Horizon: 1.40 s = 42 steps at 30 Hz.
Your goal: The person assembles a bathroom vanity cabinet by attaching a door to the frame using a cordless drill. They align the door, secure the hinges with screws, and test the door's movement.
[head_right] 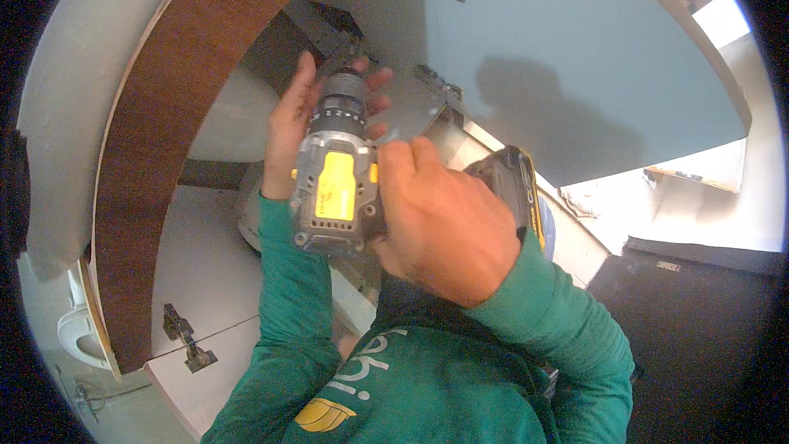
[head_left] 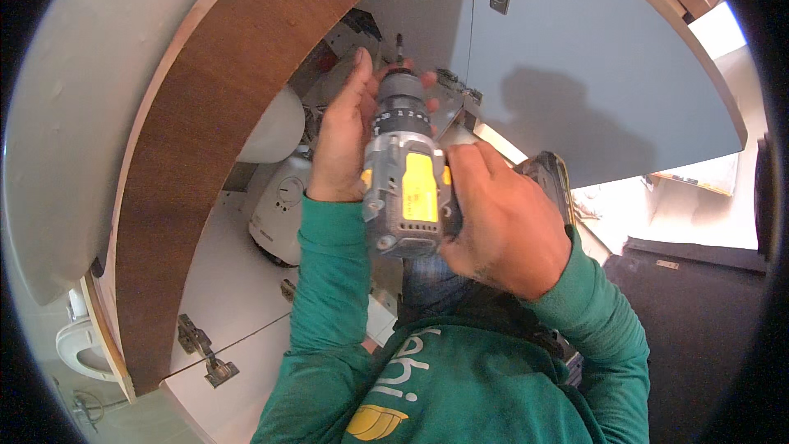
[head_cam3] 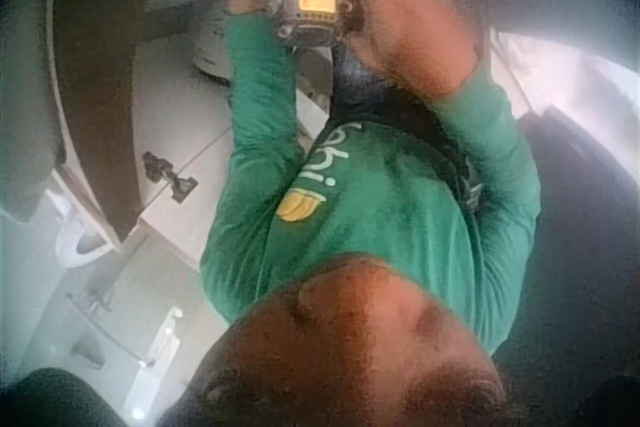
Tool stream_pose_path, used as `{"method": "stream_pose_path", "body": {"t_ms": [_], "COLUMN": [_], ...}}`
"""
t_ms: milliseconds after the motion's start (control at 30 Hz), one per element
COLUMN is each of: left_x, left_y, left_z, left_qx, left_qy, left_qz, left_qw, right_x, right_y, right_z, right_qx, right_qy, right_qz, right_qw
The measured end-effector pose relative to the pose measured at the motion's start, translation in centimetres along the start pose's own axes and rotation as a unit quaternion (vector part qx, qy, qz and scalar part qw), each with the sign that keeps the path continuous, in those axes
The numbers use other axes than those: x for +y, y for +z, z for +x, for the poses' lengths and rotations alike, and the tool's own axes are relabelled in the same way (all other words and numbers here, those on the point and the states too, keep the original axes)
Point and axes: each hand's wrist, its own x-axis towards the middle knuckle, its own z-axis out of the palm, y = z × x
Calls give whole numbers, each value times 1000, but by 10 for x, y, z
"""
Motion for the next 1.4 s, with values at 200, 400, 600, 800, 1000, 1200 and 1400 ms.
{"method": "stream_pose_path", "body": {"t_ms": [200,400,600,800,1000,1200,1400], "left_x": [27,29,33,50,56,55,53], "left_y": [21,26,36,36,19,-23,-32], "left_z": [-1,5,20,44,54,89,99], "left_qx": [-45,-51,-87,-165,-196,-302,-321], "left_qy": [20,34,13,27,13,-6,0], "left_qz": [-2,24,68,68,101,34,34], "left_qw": [999,998,994,984,975,953,946], "right_x": [-12,-13,-19,-31,-44,-32,-22], "right_y": [1,-3,1,17,27,39,48], "right_z": [14,20,16,29,43,59,70], "right_qx": [13,8,59,182,169,140,151], "right_qy": [-9,27,61,26,60,50,45], "right_qz": [-54,-61,-31,-40,-22,35,17], "right_qw": [998,998,996,982,984,988,987]}}
